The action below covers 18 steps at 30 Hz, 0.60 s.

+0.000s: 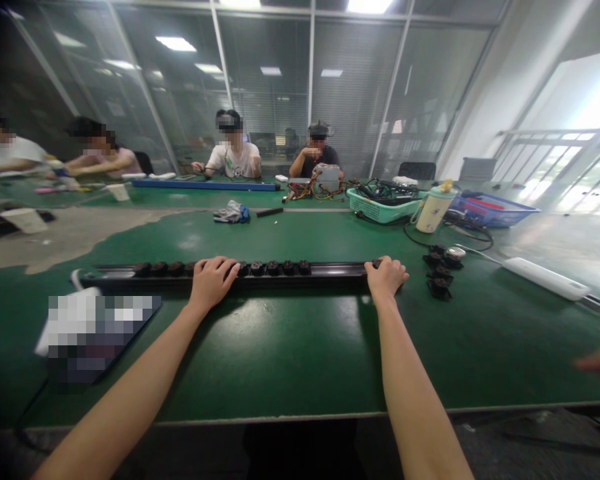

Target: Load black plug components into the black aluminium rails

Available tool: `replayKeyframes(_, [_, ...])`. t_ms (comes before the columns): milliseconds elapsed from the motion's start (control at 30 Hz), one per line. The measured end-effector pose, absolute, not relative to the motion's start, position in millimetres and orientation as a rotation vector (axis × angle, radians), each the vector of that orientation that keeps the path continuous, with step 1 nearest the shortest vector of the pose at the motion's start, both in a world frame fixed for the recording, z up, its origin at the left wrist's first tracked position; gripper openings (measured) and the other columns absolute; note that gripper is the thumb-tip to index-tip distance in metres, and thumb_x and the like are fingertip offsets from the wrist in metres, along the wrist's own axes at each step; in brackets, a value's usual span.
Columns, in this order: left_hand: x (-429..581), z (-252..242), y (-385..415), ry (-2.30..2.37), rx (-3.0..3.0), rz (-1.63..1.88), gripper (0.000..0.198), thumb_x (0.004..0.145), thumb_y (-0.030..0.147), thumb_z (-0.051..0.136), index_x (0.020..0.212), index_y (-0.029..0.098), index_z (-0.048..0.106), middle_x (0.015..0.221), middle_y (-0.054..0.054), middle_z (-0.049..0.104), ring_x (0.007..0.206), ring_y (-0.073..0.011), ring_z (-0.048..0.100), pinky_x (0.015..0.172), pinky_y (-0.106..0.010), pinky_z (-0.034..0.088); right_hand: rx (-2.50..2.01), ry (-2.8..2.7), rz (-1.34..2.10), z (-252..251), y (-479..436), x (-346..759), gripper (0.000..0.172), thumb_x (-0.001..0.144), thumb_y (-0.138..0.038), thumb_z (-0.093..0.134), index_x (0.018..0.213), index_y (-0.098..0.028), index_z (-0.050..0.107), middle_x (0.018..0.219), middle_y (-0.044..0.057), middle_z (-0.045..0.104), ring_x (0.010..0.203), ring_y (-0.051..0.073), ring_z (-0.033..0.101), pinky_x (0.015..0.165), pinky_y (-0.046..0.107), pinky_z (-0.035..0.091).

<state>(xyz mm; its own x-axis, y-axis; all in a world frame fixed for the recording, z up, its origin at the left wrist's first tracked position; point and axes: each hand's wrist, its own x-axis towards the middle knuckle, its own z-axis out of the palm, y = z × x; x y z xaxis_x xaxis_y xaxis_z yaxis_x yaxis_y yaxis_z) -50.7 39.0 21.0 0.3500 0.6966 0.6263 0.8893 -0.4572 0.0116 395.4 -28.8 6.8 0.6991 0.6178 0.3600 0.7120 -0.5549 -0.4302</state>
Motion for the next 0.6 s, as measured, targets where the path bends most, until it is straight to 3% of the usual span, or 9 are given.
replayKeyframes(600, [-49.7, 22.5, 38.0, -1.421, -2.297, -0.804, 0.044, 0.105, 0.048, 0.035, 0.112, 0.025, 0.072, 0.115, -0.01, 0.072, 0.112, -0.0285, 0.062, 0.103, -0.049, 0.033, -2.352, -0.948, -0.23, 6.3, -31.1, 401.6, 0.043, 0.087, -0.042, 0.054, 0.115, -0.013, 0.07, 0.118, 0.023, 0.062, 0.111, 0.037, 0.05, 0.097, 0.051, 0.034])
